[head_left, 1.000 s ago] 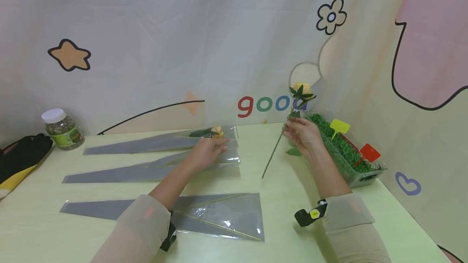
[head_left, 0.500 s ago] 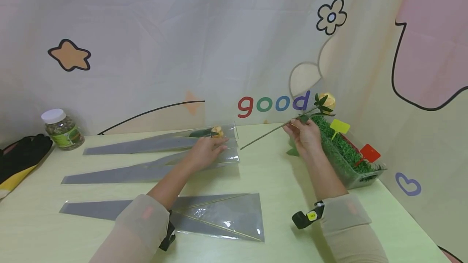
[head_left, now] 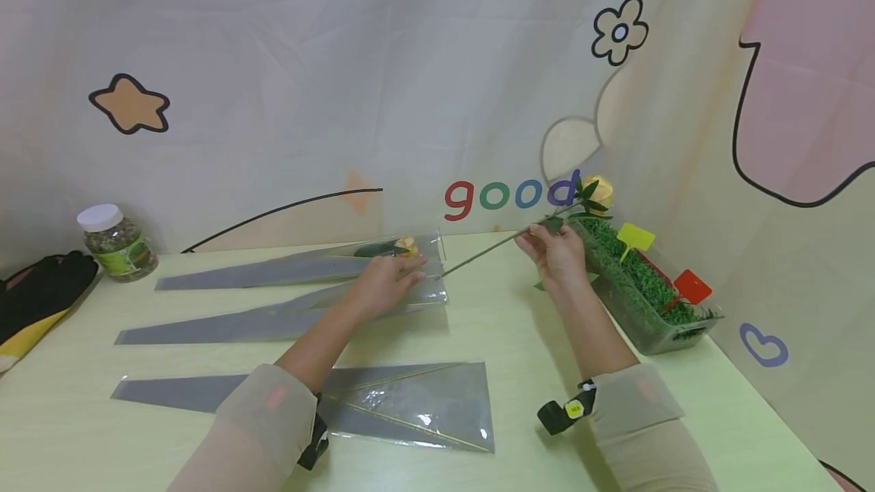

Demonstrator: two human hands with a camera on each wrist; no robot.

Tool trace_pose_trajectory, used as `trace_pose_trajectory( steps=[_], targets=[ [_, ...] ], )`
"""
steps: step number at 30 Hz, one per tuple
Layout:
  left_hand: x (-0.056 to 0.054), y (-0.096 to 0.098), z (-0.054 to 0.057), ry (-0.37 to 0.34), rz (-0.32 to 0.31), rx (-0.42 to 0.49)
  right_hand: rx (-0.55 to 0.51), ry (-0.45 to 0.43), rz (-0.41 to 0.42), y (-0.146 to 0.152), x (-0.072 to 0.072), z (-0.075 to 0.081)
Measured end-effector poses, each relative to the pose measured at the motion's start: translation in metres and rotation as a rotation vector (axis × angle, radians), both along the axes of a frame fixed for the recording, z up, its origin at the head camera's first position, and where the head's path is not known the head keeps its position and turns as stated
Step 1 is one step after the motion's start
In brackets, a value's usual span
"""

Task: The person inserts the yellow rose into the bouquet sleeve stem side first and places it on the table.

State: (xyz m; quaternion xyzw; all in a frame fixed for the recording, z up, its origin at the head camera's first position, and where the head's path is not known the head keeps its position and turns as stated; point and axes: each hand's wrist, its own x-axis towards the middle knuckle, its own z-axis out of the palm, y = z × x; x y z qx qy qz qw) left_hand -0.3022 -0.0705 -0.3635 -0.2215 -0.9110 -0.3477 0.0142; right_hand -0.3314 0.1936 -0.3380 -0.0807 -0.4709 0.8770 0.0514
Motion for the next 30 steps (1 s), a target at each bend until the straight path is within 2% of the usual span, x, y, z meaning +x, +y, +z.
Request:
trace_pose_trajectory(
  steps=[13,22,30],
  targets=[
    [0.002,0.001,0.002,0.009,0.014,0.001,0.05,0.004,0.011,-0.013,-0.002,-0.005],
    [0.003,0.001,0.004,0.008,0.013,0.023,0.125,0.055,0.016,-0.027,-0.001,-0.005],
    [0.003,0.001,0.005,0.01,0.012,0.028,0.135,0.069,0.01,-0.034,0.001,-0.004]
  ],
)
